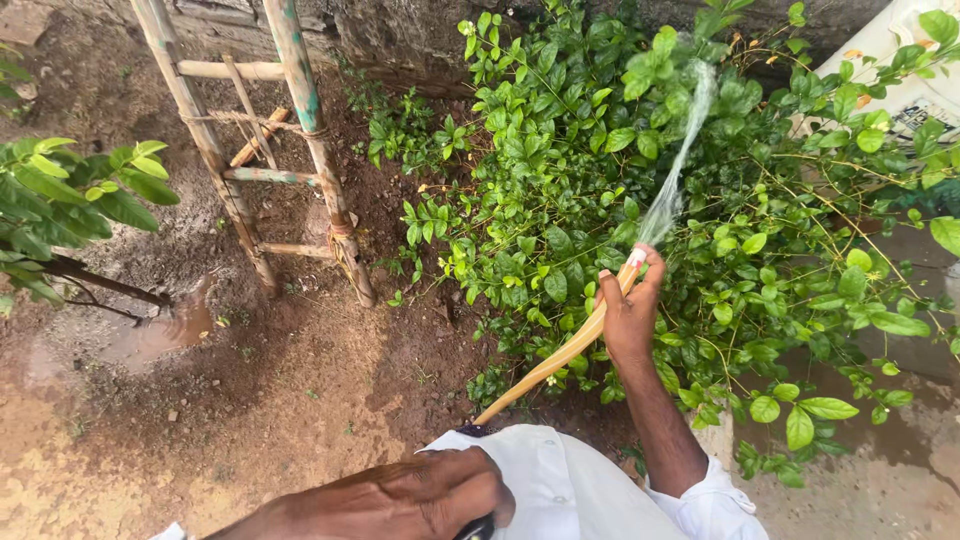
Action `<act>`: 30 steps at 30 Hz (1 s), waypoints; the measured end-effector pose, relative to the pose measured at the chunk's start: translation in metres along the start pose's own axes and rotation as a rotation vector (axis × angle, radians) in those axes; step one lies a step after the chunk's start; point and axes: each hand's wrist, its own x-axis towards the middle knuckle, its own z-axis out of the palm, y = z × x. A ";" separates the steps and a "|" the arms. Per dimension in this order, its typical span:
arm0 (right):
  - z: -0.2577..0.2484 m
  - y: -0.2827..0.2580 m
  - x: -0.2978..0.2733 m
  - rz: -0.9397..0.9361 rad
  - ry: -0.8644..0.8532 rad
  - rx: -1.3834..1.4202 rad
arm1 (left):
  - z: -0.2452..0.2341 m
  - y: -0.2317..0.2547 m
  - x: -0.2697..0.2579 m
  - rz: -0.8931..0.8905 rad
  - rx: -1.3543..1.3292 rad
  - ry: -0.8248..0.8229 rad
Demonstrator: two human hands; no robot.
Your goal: The person waters several plants in a yard using a garden hose, moving from one plant to another while holding the hose nozzle.
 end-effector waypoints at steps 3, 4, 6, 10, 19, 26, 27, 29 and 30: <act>0.004 -0.008 -0.004 0.078 -0.004 -0.037 | -0.001 -0.004 -0.014 0.221 -0.238 0.192; 0.006 -0.012 -0.007 0.105 -0.002 -0.042 | 0.001 -0.012 -0.013 0.301 -0.260 0.237; 0.011 -0.016 -0.010 0.122 -0.012 -0.035 | 0.012 -0.040 -0.004 0.463 -0.307 0.322; 0.025 -0.015 -0.019 0.096 -0.043 0.113 | 0.038 -0.141 0.080 0.053 -0.798 0.769; 0.032 0.011 -0.002 0.180 0.078 0.239 | 0.171 -0.253 0.246 -0.299 -0.651 0.717; 0.084 0.029 -0.012 0.435 -0.087 0.334 | 0.174 -0.227 0.174 -0.505 -0.038 0.970; 0.089 0.031 -0.018 0.431 -0.104 0.345 | 0.175 -0.218 0.167 -0.536 -0.074 0.988; 0.099 0.030 -0.029 0.425 -0.148 0.360 | 0.179 -0.206 0.158 -0.466 -0.202 1.079; 0.103 0.026 -0.031 0.446 -0.200 0.350 | 0.179 -0.204 0.158 -0.359 -0.286 1.153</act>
